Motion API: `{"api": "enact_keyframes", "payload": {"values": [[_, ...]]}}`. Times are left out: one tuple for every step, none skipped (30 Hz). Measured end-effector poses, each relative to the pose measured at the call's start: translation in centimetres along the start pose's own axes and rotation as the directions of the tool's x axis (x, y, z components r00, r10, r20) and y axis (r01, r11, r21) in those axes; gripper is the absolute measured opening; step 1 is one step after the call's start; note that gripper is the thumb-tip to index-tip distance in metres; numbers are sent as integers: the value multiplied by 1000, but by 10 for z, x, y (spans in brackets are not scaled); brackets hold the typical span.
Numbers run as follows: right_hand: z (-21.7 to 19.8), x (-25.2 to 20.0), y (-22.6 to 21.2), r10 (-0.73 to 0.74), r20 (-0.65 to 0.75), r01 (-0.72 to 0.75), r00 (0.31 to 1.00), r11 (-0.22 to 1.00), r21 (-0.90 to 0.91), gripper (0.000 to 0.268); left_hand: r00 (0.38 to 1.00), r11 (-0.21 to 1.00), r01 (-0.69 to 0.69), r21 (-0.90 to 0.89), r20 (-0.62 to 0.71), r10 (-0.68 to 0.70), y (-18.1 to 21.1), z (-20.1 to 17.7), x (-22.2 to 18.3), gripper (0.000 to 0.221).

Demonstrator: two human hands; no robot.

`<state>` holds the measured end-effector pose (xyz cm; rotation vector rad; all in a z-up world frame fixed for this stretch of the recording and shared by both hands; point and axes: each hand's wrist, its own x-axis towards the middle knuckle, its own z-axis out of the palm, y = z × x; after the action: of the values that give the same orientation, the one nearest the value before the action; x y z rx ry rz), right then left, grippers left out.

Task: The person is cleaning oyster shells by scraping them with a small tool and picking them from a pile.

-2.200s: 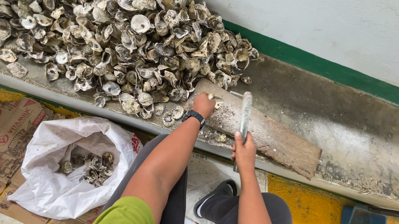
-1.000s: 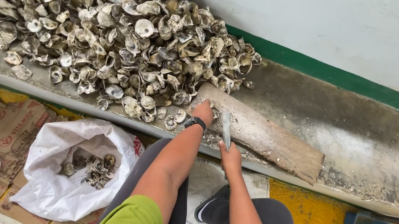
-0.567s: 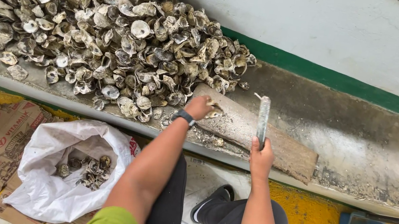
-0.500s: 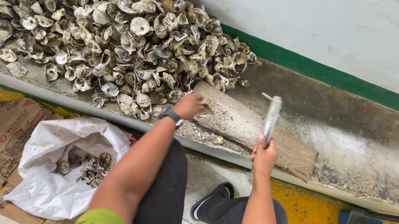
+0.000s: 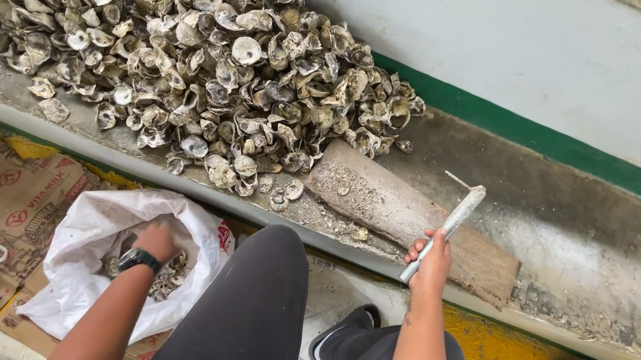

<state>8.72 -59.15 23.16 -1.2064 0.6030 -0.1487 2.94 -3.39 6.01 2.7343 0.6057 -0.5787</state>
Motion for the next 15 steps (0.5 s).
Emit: {"api": "enact_keyframes", "payload": {"values": [[0, 2, -1, -3, 2, 3, 1000, 1000, -3, 35, 1000, 1000, 0, -5, 0, 0, 31, -20, -2, 57], [0, 2, 1, -11, 12, 11, 1000, 1000, -6, 35, 994, 994, -70, -80, -92, 62, 59, -41, -6, 52], [0, 2, 2, -19, 23, 19, 1000, 1000, -8, 35, 975, 978, -144, -148, -188, 115, 88, -62, -9, 48], [-1, 2, 3, -19, 22, 19, 1000, 1000, -9, 35, 976, 978, -144, -149, -187, 115, 113, -71, -3, 48], [-1, 2, 3, -15, 22, 15, 1000, 1000, 1, 35, 963, 972, -154, -177, -246, 107, 140, -80, 2, 51], [-2, 2, 2, -12, 20, 12, 1000, 1000, 11, 34, 947, 965, -167, -204, -304, 100, 167, -88, 8, 54], [-3, 0, 3, -14, 17, 14, 1000, 1000, 11, 34, 947, 964, -170, -204, -304, 103, 177, -86, 13, 54], [-4, 0, 2, -13, 21, 13, 1000, 1000, 11, 35, 928, 969, -190, -158, -350, 125, 189, -85, 20, 58], [-5, 0, 1, -12, 25, 12, 1000, 1000, 11, 35, 906, 972, -208, -111, -395, 148, 201, -85, 26, 63], [-6, 1, 2, -18, 20, 17, 1000, 1000, 14, 35, 905, 970, -216, -110, -397, 156, 204, -83, 32, 63], [-8, 2, 3, -13, 29, 12, 999, 1000, 8, 35, 911, 981, -178, -83, -391, 133, 207, -82, 38, 62], [-11, 2, 4, -5, 36, 5, 999, 1000, 1, 36, 917, 989, -140, -54, -384, 109, 210, -78, 42, 61], [-13, 5, 4, -8, 29, 7, 1000, 1000, 3, 36, 917, 988, -148, -52, -381, 117, 208, -76, 46, 61], [-15, 7, 6, 2, 28, -2, 1000, 1000, -4, 36, 901, 981, -178, -83, -414, 128, 204, -75, 50, 60], [-16, 9, 7, 12, 27, -12, 1000, 1000, -10, 35, 885, 971, -208, -114, -446, 138, 200, -73, 54, 59]]}}
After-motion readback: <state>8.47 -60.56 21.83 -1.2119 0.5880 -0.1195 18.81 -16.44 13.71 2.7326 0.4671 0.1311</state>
